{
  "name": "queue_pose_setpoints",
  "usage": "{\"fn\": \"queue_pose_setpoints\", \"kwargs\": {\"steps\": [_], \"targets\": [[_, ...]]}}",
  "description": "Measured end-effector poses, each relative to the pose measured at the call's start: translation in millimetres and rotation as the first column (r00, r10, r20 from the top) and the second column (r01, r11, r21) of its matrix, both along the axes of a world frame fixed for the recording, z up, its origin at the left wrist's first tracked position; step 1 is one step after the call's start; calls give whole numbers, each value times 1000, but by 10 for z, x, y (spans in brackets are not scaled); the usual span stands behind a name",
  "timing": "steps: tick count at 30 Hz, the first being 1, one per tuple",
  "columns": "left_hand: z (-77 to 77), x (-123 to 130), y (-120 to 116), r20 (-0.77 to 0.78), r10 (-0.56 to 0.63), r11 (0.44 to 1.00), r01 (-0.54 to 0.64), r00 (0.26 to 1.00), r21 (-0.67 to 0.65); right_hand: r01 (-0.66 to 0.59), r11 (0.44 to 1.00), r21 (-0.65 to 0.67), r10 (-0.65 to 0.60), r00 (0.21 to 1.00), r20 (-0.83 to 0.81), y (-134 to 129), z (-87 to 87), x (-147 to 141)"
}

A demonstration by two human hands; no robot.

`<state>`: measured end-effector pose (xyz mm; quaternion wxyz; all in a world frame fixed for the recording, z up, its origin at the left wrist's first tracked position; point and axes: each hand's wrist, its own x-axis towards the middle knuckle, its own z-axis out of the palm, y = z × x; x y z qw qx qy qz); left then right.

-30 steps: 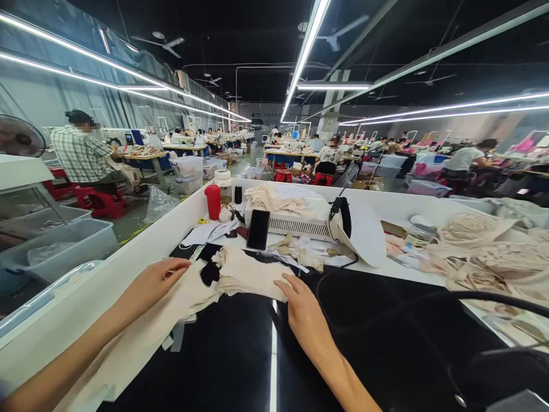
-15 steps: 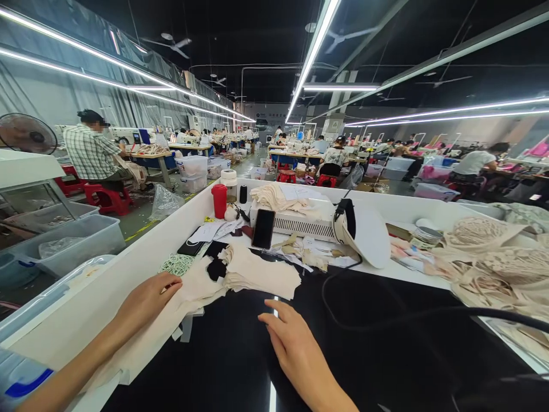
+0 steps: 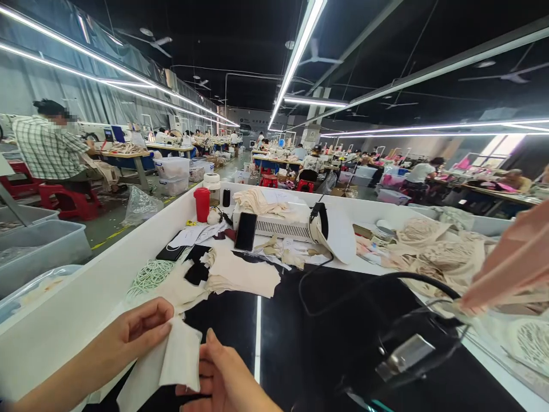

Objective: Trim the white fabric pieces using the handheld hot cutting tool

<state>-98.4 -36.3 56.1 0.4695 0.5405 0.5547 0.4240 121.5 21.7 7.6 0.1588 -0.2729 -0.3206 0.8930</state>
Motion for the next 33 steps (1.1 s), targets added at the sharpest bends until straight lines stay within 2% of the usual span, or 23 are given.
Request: {"fn": "queue_pose_setpoints", "kwargs": {"steps": [2,5,7,10,13,16,19,24,28,30,33], "targets": [[-82,62,-12,87,-51,998,55,995,-40,74,997,22,-73,996,-47,-14,-51,-18],[-211,133,-19,163,-25,990,47,986,-136,190,978,84,-189,982,-23,-11,-102,23],[-302,185,-16,129,16,978,11,992,-206,184,974,132,-184,983,-12,-18,-96,81],[-449,286,6,50,63,971,-50,997,-234,112,973,201,-110,994,-19,-44,-69,164],[-580,377,43,134,92,967,-57,987,-247,73,964,255,-74,997,-5,-70,-111,195],[-641,399,85,192,86,976,-45,978,-212,87,962,260,-88,996,-7,-86,-203,185],[-603,373,119,121,55,987,-36,991,-155,57,963,264,-60,998,5,-101,-229,209],[-386,408,99,-22,98,991,-100,995,-92,-13,961,277,-4,998,64,-129,-95,358],[-225,547,36,13,-6,992,8,1000,-123,-71,959,276,81,996,-25,-166,-68,413],[-171,630,11,31,-75,987,78,997,-141,-30,966,256,68,988,-139,-186,-110,396],[-122,734,-23,27,-169,969,171,985,-177,169,980,105,-141,962,-234,-203,-162,375]]}}
